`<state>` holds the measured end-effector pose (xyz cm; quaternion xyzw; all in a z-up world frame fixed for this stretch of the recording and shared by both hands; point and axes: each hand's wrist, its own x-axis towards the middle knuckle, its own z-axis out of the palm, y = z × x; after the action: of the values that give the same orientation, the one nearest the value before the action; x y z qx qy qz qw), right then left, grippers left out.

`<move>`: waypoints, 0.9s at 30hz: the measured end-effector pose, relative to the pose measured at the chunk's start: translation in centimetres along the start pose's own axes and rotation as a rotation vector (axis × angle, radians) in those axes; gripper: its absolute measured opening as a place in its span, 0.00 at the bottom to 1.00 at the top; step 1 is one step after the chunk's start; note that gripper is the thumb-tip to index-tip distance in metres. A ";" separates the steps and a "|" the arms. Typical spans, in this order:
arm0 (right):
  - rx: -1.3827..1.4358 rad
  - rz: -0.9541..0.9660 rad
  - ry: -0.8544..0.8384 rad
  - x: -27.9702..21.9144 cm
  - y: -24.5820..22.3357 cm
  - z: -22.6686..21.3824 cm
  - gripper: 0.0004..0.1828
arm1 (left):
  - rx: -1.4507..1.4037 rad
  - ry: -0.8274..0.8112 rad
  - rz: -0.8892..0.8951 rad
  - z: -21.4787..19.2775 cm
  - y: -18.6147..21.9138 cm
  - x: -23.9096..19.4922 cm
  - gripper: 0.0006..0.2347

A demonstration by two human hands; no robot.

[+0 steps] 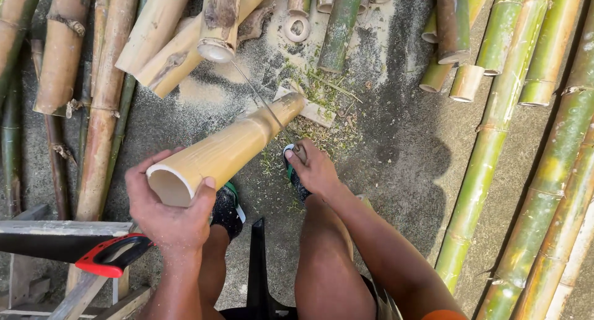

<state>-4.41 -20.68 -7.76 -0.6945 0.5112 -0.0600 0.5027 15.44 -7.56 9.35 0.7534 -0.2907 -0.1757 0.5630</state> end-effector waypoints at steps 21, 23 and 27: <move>-0.037 0.154 -0.136 1.8 8.2 2.9 0.38 | 0.099 -0.090 0.039 -3.6 0.6 1.7 0.25; -0.004 0.209 -0.057 3.1 9.4 3.2 0.39 | 0.092 -0.103 0.046 -4.3 0.4 1.1 0.25; 0.004 0.061 -0.003 2.1 7.0 2.8 0.36 | 0.045 -0.124 0.022 -3.9 1.0 1.8 0.26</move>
<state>-6.27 -20.33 -15.40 -0.6777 0.5312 -0.0444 0.5065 18.91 -6.01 11.59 0.7502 -0.3371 -0.2097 0.5288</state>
